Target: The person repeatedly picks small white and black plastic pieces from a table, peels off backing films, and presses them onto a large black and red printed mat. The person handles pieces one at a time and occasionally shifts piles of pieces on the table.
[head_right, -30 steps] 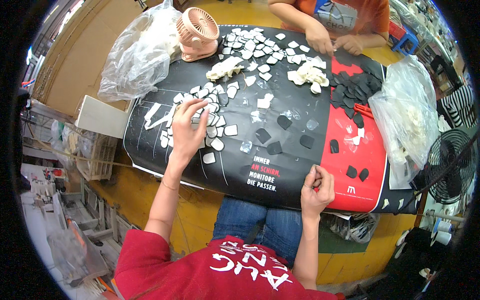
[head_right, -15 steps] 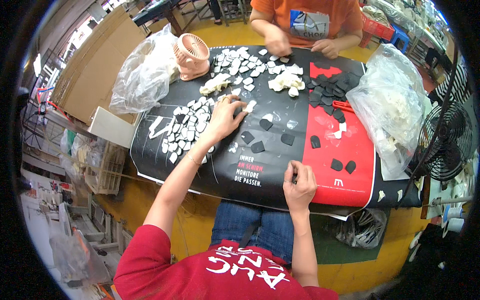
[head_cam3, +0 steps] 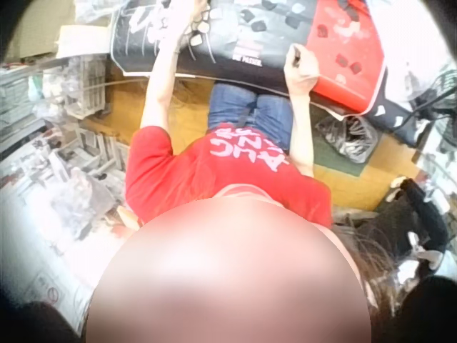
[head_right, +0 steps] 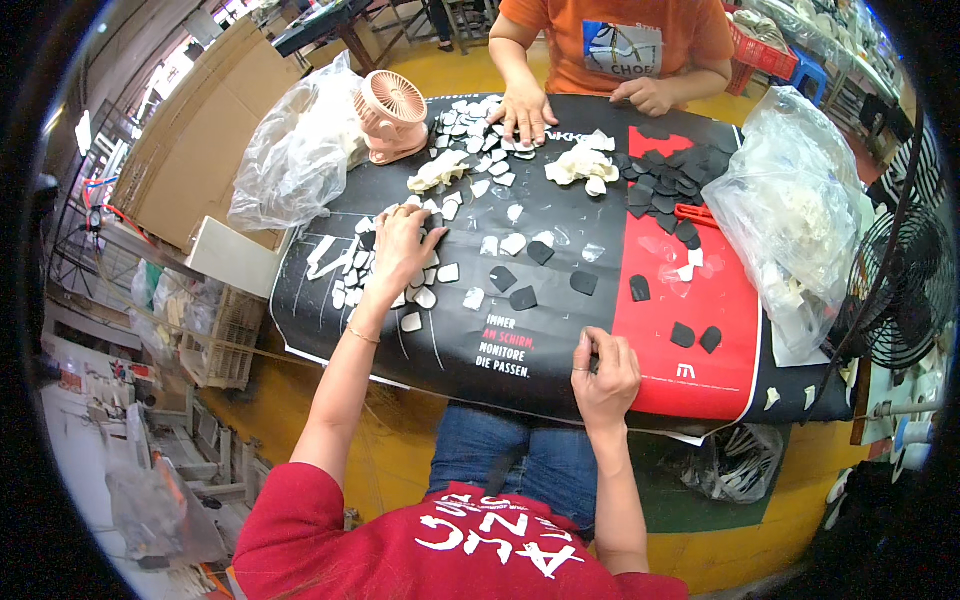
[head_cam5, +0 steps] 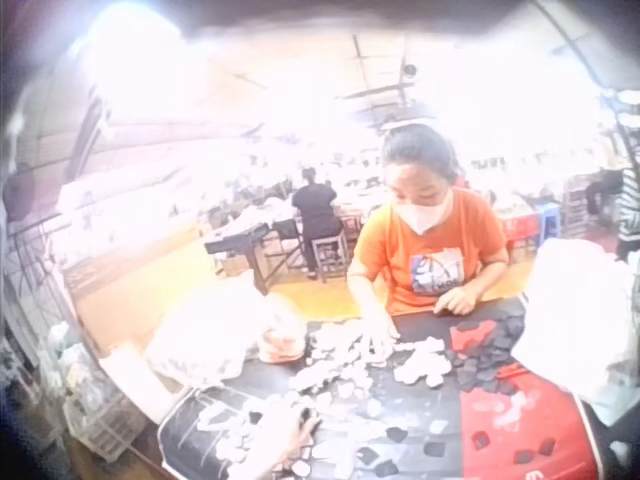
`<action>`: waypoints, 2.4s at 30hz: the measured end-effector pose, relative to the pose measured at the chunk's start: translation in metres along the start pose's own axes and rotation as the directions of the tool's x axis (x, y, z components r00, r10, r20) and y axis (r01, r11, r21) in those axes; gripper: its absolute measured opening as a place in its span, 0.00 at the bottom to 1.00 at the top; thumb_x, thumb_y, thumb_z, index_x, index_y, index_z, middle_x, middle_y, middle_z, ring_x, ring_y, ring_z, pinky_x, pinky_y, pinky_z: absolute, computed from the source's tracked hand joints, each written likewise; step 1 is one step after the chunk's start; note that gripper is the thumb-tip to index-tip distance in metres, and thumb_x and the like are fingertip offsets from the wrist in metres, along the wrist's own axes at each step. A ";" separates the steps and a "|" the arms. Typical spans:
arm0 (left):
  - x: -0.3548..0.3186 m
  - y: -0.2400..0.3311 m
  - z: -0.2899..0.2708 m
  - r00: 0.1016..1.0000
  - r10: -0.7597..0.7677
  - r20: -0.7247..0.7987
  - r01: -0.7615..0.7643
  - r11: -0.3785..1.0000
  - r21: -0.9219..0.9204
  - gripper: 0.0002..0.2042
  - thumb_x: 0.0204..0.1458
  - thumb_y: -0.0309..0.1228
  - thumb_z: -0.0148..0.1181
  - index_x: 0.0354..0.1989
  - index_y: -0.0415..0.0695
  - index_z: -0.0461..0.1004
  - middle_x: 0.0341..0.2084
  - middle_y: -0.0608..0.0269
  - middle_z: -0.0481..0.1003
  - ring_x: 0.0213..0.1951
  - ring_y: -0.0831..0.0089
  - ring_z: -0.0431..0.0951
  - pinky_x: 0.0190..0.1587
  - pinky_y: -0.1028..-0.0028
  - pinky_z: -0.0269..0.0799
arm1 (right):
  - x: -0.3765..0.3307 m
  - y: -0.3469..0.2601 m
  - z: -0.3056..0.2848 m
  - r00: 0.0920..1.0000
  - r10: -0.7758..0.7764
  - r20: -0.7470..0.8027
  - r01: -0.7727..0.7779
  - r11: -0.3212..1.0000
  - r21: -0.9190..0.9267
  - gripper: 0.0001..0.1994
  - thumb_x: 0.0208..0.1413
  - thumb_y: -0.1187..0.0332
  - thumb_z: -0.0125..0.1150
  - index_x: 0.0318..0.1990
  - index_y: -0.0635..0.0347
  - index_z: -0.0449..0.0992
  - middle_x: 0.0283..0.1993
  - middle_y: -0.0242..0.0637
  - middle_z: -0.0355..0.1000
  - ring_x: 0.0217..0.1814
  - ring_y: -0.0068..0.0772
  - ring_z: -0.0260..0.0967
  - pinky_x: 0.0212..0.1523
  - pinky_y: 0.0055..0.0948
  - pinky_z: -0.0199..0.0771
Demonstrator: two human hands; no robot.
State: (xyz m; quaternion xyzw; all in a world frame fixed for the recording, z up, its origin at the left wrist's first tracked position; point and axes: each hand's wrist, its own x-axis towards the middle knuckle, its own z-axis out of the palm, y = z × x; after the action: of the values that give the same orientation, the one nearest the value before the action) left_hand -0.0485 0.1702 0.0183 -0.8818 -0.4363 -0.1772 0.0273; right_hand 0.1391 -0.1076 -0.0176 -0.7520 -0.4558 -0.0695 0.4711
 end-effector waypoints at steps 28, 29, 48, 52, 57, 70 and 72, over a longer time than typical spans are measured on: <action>-0.008 -0.021 -0.001 0.962 -0.156 -0.224 0.186 0.975 0.118 0.12 0.59 0.35 0.57 0.35 0.38 0.81 0.39 0.51 0.77 0.47 0.55 0.74 0.54 0.56 0.61 | 0.001 -0.002 0.000 1.000 -0.004 0.010 0.004 0.999 -0.032 0.04 0.54 0.74 0.66 0.37 0.58 0.78 0.28 0.36 0.72 0.28 0.39 0.72 0.32 0.37 0.70; -0.008 -0.020 -0.003 0.961 -0.161 -0.226 0.196 0.970 0.142 0.11 0.58 0.35 0.59 0.36 0.39 0.81 0.41 0.52 0.77 0.48 0.56 0.73 0.54 0.57 0.61 | 0.002 -0.002 -0.001 1.000 -0.001 0.017 0.002 0.999 -0.034 0.04 0.54 0.74 0.66 0.37 0.58 0.78 0.28 0.36 0.72 0.28 0.39 0.72 0.31 0.37 0.70; 0.014 0.080 0.005 0.969 0.106 -0.224 -0.187 0.906 -0.379 0.05 0.54 0.30 0.65 0.36 0.46 0.84 0.38 0.62 0.81 0.44 0.63 0.80 0.57 0.61 0.61 | 0.006 -0.003 -0.004 0.996 -0.048 0.071 0.052 0.998 -0.044 0.04 0.51 0.73 0.68 0.34 0.57 0.79 0.29 0.35 0.73 0.29 0.38 0.72 0.30 0.35 0.68; -0.015 0.099 -0.014 0.969 -0.185 -0.166 0.010 0.695 -0.719 0.06 0.56 0.27 0.64 0.38 0.39 0.83 0.30 0.58 0.82 0.32 0.70 0.80 0.39 0.71 0.71 | 0.011 -0.007 -0.012 0.981 0.084 0.173 -0.104 0.988 0.113 0.08 0.51 0.70 0.71 0.36 0.59 0.79 0.31 0.33 0.74 0.29 0.31 0.71 0.31 0.30 0.67; -0.085 0.162 -0.029 0.937 -0.289 0.194 0.251 0.175 -0.952 0.08 0.58 0.24 0.64 0.43 0.35 0.82 0.35 0.62 0.82 0.36 0.81 0.77 0.41 0.78 0.73 | 0.014 -0.020 -0.025 0.896 0.324 0.303 -0.439 0.742 0.506 0.14 0.50 0.66 0.75 0.41 0.61 0.80 0.34 0.32 0.74 0.31 0.21 0.68 0.34 0.23 0.66; -0.116 0.150 -0.044 0.835 0.103 0.540 0.536 -0.371 -0.758 0.11 0.61 0.23 0.60 0.50 0.29 0.76 0.41 0.51 0.81 0.41 0.71 0.82 0.48 0.74 0.80 | 0.023 -0.041 -0.035 0.873 0.244 0.423 -0.415 0.828 0.377 0.07 0.63 0.72 0.59 0.39 0.68 0.74 0.32 0.38 0.73 0.28 0.25 0.69 0.32 0.25 0.68; -0.115 0.147 -0.041 0.826 0.130 0.548 0.554 -0.364 -0.748 0.11 0.61 0.22 0.60 0.49 0.30 0.77 0.41 0.52 0.81 0.41 0.72 0.82 0.48 0.74 0.80 | 0.026 -0.042 -0.036 0.878 0.215 0.427 -0.386 0.846 0.369 0.07 0.63 0.72 0.60 0.40 0.68 0.74 0.33 0.38 0.73 0.29 0.27 0.69 0.31 0.25 0.69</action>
State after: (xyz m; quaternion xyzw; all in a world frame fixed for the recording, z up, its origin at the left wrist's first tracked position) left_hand -0.0104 -0.0164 0.0337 -0.4312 -0.2707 -0.2588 -0.8209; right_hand 0.1343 -0.1133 0.0434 -0.6870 -0.4140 0.2548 0.5401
